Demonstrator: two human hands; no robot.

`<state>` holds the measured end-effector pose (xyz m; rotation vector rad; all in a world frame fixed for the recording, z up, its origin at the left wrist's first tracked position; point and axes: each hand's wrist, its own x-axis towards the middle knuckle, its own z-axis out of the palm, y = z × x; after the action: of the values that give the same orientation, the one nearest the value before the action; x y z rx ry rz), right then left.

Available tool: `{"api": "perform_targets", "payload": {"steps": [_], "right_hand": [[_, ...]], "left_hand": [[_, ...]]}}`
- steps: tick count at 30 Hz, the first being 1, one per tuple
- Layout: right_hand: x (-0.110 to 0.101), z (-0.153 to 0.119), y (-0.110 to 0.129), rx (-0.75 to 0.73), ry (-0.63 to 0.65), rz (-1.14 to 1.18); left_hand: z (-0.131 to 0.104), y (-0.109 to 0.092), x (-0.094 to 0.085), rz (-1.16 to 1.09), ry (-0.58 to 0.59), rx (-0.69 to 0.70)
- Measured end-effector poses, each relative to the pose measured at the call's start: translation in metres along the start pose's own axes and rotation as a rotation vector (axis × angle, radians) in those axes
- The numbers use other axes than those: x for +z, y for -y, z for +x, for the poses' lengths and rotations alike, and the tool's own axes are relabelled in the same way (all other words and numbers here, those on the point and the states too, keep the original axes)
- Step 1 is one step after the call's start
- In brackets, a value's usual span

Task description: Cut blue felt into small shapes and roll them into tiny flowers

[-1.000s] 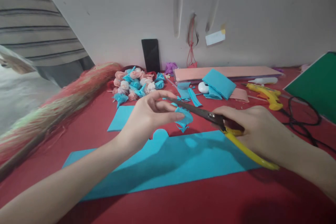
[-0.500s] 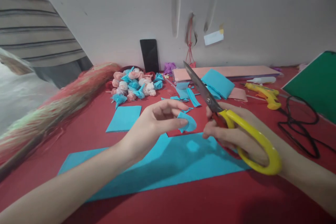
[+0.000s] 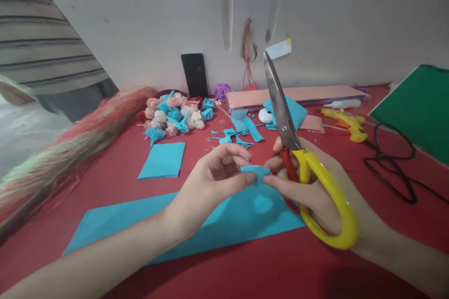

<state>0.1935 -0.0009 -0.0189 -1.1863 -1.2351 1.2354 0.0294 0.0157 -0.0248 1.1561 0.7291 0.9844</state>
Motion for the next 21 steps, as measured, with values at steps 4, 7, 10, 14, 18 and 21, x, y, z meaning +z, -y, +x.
{"api": "perform_targets", "payload": {"steps": [4, 7, 10, 14, 18, 21], "right_hand": [[-0.004, 0.000, 0.005, 0.034, 0.045, 0.015], [-0.005, 0.000, 0.009, 0.026, 0.082, -0.041], [-0.006, -0.001, 0.012, 0.017, 0.069, -0.122], [-0.012, -0.001, 0.009, 0.026, 0.110, -0.031], [-0.016, -0.001, 0.013, 0.066, 0.125, 0.016], [-0.014, -0.004, 0.022, 0.053, 0.128, -0.004]], "left_hand": [[0.001, -0.003, 0.004, 0.038, 0.027, -0.089], [0.004, -0.004, 0.005, 0.077, 0.124, -0.241], [0.006, -0.003, 0.002, 0.143, 0.208, -0.305], [0.007, -0.002, -0.004, 0.178, 0.233, -0.249], [0.009, -0.002, -0.008, 0.178, 0.232, -0.064], [0.009, -0.003, -0.011, 0.231, 0.231, 0.071]]}}
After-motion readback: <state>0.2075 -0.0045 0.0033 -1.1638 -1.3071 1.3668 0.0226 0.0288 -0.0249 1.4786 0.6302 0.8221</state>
